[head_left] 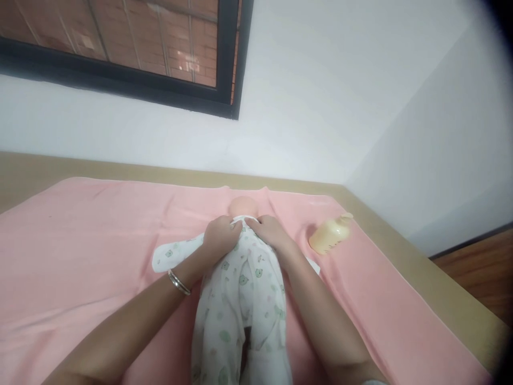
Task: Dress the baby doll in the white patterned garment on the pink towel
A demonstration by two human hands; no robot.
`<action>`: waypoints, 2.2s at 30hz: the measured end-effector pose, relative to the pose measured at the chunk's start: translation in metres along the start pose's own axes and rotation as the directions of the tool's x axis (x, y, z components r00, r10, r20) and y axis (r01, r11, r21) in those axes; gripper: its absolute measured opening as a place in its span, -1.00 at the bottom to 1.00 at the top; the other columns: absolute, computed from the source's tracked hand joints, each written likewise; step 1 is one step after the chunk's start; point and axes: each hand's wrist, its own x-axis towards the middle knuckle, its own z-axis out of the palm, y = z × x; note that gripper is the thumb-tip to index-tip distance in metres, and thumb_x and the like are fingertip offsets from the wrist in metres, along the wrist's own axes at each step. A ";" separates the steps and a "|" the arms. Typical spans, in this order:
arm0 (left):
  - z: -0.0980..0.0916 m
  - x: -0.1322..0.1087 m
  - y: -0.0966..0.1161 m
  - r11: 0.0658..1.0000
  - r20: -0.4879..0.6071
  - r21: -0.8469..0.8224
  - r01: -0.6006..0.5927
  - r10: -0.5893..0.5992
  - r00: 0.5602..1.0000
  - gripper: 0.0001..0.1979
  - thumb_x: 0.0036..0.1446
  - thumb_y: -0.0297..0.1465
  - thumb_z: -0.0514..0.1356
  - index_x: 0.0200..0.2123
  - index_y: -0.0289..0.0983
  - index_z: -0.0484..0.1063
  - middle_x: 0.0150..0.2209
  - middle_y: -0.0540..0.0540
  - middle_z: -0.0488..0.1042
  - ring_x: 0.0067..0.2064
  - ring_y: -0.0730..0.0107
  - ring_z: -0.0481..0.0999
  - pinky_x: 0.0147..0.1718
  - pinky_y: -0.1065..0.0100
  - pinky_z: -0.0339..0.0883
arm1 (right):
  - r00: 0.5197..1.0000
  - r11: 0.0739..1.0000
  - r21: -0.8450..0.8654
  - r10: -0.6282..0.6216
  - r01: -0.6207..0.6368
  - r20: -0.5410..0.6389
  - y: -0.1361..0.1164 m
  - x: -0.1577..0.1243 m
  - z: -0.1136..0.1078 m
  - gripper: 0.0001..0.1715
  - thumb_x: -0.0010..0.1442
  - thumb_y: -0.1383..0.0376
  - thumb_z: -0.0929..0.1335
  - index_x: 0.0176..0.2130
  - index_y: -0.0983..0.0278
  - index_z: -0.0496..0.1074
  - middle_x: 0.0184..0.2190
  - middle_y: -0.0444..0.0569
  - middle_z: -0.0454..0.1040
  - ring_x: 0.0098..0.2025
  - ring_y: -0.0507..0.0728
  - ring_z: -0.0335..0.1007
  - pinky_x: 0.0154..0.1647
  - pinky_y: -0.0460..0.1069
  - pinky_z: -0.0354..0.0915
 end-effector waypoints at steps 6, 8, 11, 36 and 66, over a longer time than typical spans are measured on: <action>-0.013 0.001 0.000 0.999 -0.009 0.054 -0.001 0.002 1.000 -0.58 0.13 -0.15 -0.08 -0.49 -0.29 0.41 -0.45 -0.13 0.47 -0.43 0.34 0.39 -0.47 0.38 0.11 | 1.000 1.000 -0.015 -0.023 0.023 -0.011 -0.011 0.009 0.002 -0.29 0.17 -0.16 0.10 -0.31 0.35 0.47 -0.33 0.11 0.50 -0.34 0.14 0.37 -0.43 -0.08 0.13; -0.015 0.002 0.000 0.996 -0.021 0.086 0.002 0.000 1.000 -0.60 0.13 -0.17 -0.08 -0.48 -0.28 0.42 -0.43 -0.13 0.48 -0.42 0.32 0.40 -0.44 0.38 0.13 | 0.999 0.999 -0.041 -0.028 0.027 -0.016 -0.011 0.010 0.005 -0.27 0.19 -0.15 0.08 -0.31 0.35 0.46 -0.33 0.12 0.50 -0.33 0.14 0.37 -0.41 -0.07 0.13; -0.015 0.004 -0.001 0.990 -0.018 0.138 0.020 -0.017 1.000 -0.59 0.12 -0.16 -0.08 -0.44 -0.28 0.44 -0.41 -0.14 0.49 -0.40 0.29 0.42 -0.41 0.35 0.16 | 0.999 0.993 -0.107 -0.041 0.041 -0.005 -0.013 0.006 0.008 -0.26 0.23 -0.12 0.02 -0.32 0.33 0.46 -0.33 0.12 0.49 -0.33 0.15 0.37 -0.38 -0.05 0.13; -0.006 0.008 -0.011 0.992 0.072 0.122 0.012 -0.021 0.997 -0.42 0.20 -0.05 -0.21 -0.44 -0.26 0.46 -0.39 -0.16 0.51 -0.37 0.28 0.44 -0.44 0.38 0.13 | 0.999 0.961 -0.275 -0.048 0.042 -0.016 -0.021 -0.007 0.014 -0.22 0.27 -0.09 -0.04 -0.24 0.33 0.49 -0.28 0.17 0.50 -0.22 0.20 0.40 -0.23 -0.01 0.18; 0.000 0.003 -0.001 0.978 -0.114 0.200 -0.051 0.075 0.991 -0.68 0.15 -0.30 -0.08 -0.48 -0.28 0.38 -0.44 -0.13 0.44 -0.39 0.34 0.32 -0.41 0.36 0.05 | 1.000 0.966 -0.260 0.003 0.000 0.009 -0.011 0.000 0.016 -0.17 0.25 -0.12 -0.07 -0.18 0.33 0.47 -0.23 0.17 0.48 -0.14 0.22 0.37 -0.11 0.01 0.14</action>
